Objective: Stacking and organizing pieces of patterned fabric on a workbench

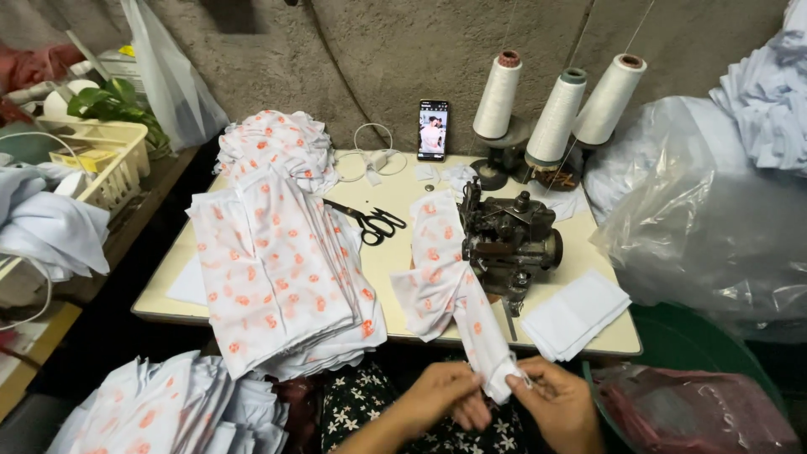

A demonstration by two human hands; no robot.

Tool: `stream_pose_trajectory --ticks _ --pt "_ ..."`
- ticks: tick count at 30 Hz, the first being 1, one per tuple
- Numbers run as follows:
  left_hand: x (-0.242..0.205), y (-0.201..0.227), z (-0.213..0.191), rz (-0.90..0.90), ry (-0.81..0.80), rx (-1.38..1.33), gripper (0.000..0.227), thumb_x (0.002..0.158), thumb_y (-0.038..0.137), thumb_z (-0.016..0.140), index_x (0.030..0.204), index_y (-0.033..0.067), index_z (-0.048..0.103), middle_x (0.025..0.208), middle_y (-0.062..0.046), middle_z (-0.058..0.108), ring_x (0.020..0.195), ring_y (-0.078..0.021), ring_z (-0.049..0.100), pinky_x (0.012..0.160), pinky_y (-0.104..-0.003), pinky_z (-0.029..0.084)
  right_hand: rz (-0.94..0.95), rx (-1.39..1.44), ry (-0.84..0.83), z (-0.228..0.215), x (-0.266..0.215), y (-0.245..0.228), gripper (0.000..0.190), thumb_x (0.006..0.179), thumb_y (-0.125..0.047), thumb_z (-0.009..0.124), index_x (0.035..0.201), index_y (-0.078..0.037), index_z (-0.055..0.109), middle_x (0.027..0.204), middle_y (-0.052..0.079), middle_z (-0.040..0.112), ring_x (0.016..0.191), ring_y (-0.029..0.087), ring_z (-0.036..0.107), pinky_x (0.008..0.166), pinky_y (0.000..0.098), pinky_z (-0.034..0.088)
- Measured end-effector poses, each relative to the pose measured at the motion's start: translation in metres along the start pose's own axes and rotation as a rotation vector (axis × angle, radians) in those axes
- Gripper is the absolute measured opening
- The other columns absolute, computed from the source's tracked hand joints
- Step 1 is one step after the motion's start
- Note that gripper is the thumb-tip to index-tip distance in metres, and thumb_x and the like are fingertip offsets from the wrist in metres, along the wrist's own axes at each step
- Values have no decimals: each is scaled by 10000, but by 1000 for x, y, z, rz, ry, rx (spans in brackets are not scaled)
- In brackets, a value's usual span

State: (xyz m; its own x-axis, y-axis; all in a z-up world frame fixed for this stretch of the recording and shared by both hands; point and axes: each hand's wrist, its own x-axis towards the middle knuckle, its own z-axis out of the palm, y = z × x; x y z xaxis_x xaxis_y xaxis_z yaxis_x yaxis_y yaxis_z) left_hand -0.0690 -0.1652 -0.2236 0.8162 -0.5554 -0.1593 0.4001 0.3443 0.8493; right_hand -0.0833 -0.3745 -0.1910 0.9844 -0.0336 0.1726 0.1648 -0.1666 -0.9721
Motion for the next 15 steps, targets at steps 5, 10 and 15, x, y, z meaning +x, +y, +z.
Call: stream_pose_trajectory --ticks 5,10,15 --pt "79 -39 -24 -105 -236 -865 849 852 519 651 1529 58 429 1505 -208 504 1335 -381 517 1097 -604 415 75 226 65 -4 13 2 328 717 152 755 975 14 607 777 196 725 673 233 710 602 323 615" --pt "72 40 -56 346 910 -130 272 774 242 800 811 -21 739 808 -148 771 658 -188 677 547 -331 551 17 319 238 -24 8 86 416 653 96 766 1043 65 626 687 109 624 401 230 623 375 280 522" --pt "93 105 -103 739 884 563 351 883 218 739 685 151 457 633 22 468 632 -102 446 636 -273 392 633 434 105 19 -10 126 498 749 154 735 1223 91 599 924 365 751 605 431 691 511 439 563"
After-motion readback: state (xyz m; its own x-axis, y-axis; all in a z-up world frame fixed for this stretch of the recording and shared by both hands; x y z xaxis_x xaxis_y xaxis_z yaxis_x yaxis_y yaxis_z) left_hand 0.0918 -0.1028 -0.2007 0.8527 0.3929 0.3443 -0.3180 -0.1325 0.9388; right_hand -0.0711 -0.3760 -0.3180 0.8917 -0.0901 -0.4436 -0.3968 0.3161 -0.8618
